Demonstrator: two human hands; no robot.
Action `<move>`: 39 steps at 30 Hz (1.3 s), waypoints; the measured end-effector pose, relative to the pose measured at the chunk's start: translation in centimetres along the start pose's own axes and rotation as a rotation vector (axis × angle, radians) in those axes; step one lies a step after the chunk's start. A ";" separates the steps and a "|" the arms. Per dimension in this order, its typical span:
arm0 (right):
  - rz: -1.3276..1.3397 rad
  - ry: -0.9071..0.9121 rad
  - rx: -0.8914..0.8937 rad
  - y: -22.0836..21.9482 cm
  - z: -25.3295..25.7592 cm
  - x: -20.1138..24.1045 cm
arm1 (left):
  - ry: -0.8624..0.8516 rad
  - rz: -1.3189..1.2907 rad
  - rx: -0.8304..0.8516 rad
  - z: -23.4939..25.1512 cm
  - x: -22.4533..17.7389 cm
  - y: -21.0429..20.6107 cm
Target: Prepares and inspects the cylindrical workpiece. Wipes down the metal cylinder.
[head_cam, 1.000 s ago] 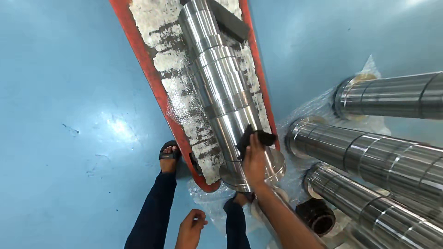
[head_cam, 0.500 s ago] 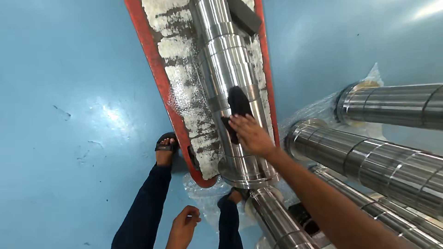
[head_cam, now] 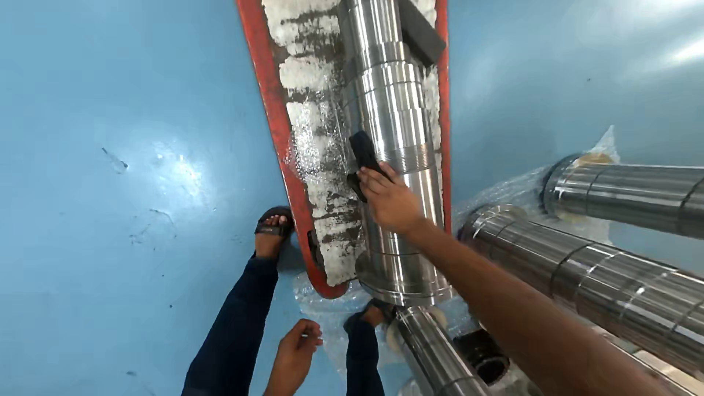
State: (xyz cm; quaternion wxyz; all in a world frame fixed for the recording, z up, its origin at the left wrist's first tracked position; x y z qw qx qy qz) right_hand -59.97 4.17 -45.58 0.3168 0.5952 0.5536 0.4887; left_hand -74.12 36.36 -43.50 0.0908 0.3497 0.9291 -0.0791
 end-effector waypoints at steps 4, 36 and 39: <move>0.054 0.204 0.401 -4.6 -7.0 6.4 | -0.013 -0.010 -0.008 0.1 -1.6 0.5; 0.866 -1.674 0.036 -6.4 -20.2 -11.0 | 0.109 -0.119 -0.023 0.1 -0.4 -1.0; 0.638 -1.553 -0.134 -2.3 -18.5 -5.3 | 0.113 -0.149 -0.006 0.7 -0.6 -1.4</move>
Point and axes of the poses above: each hand's wrist, its own z-axis towards the middle knuckle, its own y-axis out of the back of the hand, x = y × z, the point moved 10 cm from there along z, towards the middle knuckle, and after that the axes turned 4 degrees about -z, right-handed, at the moved point
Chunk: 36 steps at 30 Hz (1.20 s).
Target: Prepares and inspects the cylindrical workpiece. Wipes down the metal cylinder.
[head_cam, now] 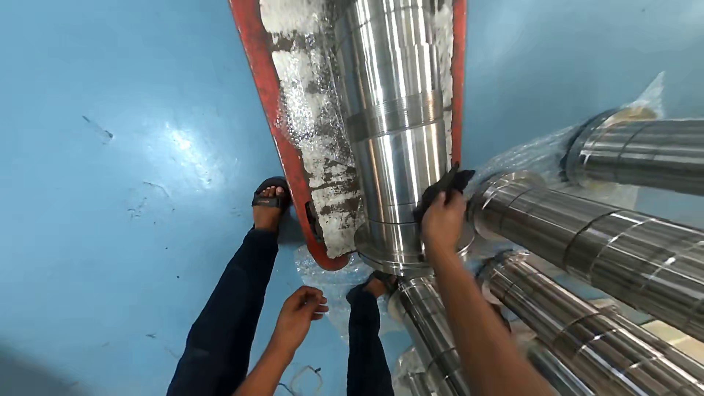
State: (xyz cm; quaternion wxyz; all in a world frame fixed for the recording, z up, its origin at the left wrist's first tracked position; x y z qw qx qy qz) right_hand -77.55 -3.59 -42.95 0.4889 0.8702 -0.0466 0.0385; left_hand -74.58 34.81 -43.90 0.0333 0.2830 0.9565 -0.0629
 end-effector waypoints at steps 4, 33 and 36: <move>-0.076 -0.025 -0.083 0.1 0.7 0.4 | 0.006 -0.005 -0.009 -0.1 -0.3 0.2; -0.892 1.089 0.556 -10.7 -17.3 3.1 | -0.014 -0.038 -0.014 -0.3 -0.6 0.8; -0.748 1.336 0.336 -4.2 -16.7 0.9 | -0.012 -0.020 -0.015 -0.2 -0.1 0.7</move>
Point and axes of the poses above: each hand's wrist, its own z-axis towards the middle knuckle, its own y-axis out of the back of the hand, x = y × z, the point moved 10 cm from there along z, towards the middle knuckle, and after that the axes turned 4 degrees about -z, right-handed, at the moved point
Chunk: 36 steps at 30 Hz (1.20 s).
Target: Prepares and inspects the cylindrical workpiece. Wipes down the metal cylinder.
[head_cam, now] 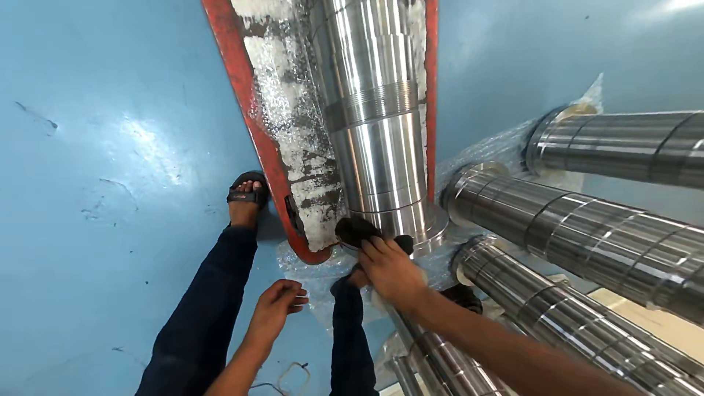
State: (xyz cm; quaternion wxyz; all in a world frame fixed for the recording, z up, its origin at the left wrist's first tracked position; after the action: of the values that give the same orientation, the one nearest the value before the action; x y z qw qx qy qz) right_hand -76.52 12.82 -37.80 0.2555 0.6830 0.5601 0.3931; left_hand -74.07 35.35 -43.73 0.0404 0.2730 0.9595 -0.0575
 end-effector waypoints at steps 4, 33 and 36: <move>-0.047 0.189 -0.136 0.4 -3.8 -0.8 | 0.011 0.024 -0.003 0.1 0.9 -0.4; 1.280 -1.001 -0.612 -10.0 -11.1 -24.5 | 0.019 0.127 -0.040 0.9 1.8 -1.6; 1.451 -1.101 -0.475 -14.1 -8.5 -27.4 | 0.011 0.137 -0.039 1.0 1.6 -1.5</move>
State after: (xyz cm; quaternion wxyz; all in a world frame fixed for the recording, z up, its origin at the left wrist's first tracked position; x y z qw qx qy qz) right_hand -93.26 -11.03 -51.02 0.3095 0.8849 -0.2968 0.1819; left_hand -76.18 34.80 -44.77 0.0443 0.3374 0.9397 -0.0341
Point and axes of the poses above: each hand's wrist, its own z-axis towards the middle knuckle, its own y-axis out of the back of the hand, x = y × z, the point moved 10 cm from there along z, towards the middle knuckle, and after that the axes turned 4 degrees about -z, right-handed, at the moved point
